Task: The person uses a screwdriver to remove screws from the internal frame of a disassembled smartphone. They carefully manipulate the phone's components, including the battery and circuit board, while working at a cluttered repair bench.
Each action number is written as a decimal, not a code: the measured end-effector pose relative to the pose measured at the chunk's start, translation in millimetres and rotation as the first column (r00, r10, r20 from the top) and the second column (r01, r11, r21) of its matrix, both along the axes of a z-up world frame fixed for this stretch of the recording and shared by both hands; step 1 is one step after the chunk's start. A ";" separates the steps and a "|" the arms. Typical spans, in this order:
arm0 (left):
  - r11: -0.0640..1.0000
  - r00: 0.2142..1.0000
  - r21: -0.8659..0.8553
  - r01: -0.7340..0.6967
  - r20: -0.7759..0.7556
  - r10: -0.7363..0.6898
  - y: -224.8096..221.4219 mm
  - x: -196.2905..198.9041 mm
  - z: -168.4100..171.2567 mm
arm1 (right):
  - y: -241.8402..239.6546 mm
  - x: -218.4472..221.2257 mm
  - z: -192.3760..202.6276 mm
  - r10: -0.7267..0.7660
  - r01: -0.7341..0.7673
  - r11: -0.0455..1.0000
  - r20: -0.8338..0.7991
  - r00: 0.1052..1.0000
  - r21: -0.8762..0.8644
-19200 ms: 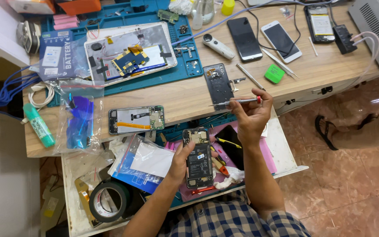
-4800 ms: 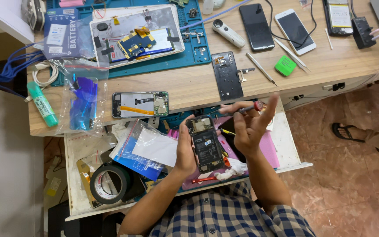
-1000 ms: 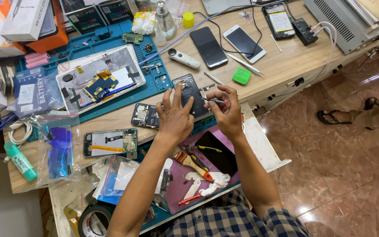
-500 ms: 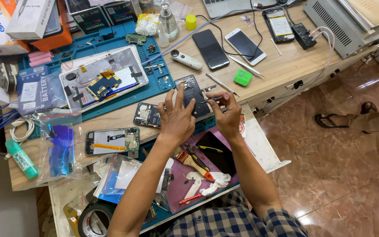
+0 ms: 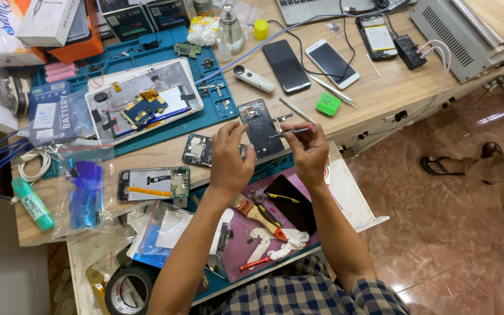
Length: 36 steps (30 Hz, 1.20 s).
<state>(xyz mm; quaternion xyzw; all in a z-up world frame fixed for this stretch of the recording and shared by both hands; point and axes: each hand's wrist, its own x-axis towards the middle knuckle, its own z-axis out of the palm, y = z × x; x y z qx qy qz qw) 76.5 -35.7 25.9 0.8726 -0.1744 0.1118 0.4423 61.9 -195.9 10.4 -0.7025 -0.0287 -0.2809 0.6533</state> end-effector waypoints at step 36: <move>0.035 0.814 -0.889 -0.456 -0.433 -0.387 33.4 -68.3 -43.1 | 45.3 -31.1 -26.4 0.327 -0.335 0.902 0.073 0.942 0.274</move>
